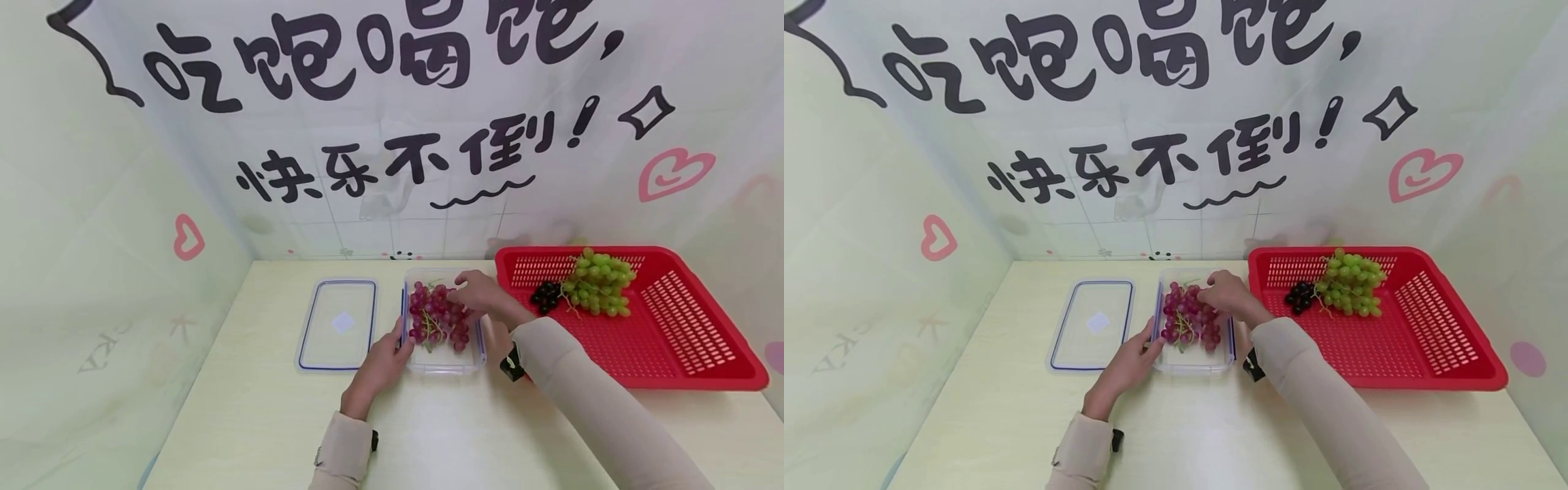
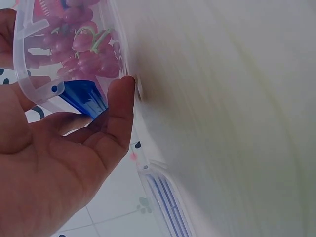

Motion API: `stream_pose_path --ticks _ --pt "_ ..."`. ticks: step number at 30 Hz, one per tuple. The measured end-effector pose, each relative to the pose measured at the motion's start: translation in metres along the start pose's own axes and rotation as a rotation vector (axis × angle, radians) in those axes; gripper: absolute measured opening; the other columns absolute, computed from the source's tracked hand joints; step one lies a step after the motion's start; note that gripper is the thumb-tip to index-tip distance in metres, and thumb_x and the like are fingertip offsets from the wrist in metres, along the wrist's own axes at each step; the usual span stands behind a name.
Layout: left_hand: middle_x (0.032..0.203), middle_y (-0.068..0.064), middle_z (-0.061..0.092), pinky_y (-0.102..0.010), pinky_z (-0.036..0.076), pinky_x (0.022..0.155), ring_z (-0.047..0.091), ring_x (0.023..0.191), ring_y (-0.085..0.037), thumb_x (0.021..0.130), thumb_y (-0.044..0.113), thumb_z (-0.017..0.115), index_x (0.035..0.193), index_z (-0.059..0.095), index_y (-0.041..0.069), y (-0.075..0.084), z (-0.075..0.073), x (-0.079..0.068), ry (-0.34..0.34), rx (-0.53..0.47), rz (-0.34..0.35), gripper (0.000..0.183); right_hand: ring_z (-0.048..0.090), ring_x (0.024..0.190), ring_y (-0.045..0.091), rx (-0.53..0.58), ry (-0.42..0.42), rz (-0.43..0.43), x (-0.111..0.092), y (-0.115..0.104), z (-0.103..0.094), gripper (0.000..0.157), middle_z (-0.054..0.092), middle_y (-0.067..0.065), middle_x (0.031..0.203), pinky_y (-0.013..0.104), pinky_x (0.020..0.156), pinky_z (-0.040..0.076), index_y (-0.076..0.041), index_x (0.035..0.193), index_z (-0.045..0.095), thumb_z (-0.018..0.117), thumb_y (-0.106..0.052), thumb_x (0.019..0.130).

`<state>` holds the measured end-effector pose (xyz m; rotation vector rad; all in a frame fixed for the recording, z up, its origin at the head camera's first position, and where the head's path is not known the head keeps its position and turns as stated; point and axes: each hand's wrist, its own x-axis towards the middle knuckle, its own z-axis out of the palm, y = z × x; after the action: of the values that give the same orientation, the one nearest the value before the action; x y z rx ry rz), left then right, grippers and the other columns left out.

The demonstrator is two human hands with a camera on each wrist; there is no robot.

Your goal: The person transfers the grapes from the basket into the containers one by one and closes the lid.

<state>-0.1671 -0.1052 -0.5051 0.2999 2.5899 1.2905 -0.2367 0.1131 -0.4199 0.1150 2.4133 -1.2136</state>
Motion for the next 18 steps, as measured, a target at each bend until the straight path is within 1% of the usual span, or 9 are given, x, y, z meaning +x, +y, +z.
stream_pose_path --ticks 5,9,16,18 --pt "0.147 -0.026 0.046 -0.052 0.040 0.108 0.048 0.134 -0.039 0.106 0.032 0.042 0.156 0.021 0.000 0.002 -0.001 0.000 0.004 0.005 0.001 0.062 0.064 0.108 0.037 -0.028 0.003 0.022 -0.001 -0.003 -0.005 0.053 0.053 0.027 0.134 0.037 0.073 0.060 0.003 0.145 0.041 0.058 -0.019 0.100" --pt "0.147 -0.026 0.046 -0.052 0.039 0.109 0.046 0.135 -0.039 0.106 0.032 0.041 0.156 0.021 0.000 0.002 -0.002 0.000 0.002 0.014 -0.003 0.063 0.065 0.108 0.035 -0.022 0.006 0.039 -0.001 -0.005 -0.009 0.052 0.054 0.026 0.133 0.038 0.080 0.059 0.002 0.145 0.042 0.057 -0.020 0.100" --pt "0.147 -0.026 0.046 -0.053 0.038 0.110 0.044 0.136 -0.039 0.106 0.032 0.042 0.157 0.020 0.001 0.003 -0.001 0.000 -0.003 0.012 -0.015 0.063 0.067 0.102 0.034 0.003 0.024 0.044 -0.002 -0.007 -0.014 0.049 0.054 0.026 0.133 0.038 0.081 0.059 0.002 0.143 0.044 0.057 -0.019 0.101" --pt "0.147 -0.026 0.046 -0.053 0.038 0.111 0.044 0.136 -0.040 0.106 0.032 0.042 0.157 0.020 0.001 0.003 -0.001 0.000 -0.005 0.012 -0.016 0.063 0.067 0.104 0.034 0.002 0.024 0.042 -0.002 -0.007 -0.015 0.047 0.054 0.026 0.133 0.038 0.082 0.059 0.002 0.142 0.045 0.056 -0.019 0.101"
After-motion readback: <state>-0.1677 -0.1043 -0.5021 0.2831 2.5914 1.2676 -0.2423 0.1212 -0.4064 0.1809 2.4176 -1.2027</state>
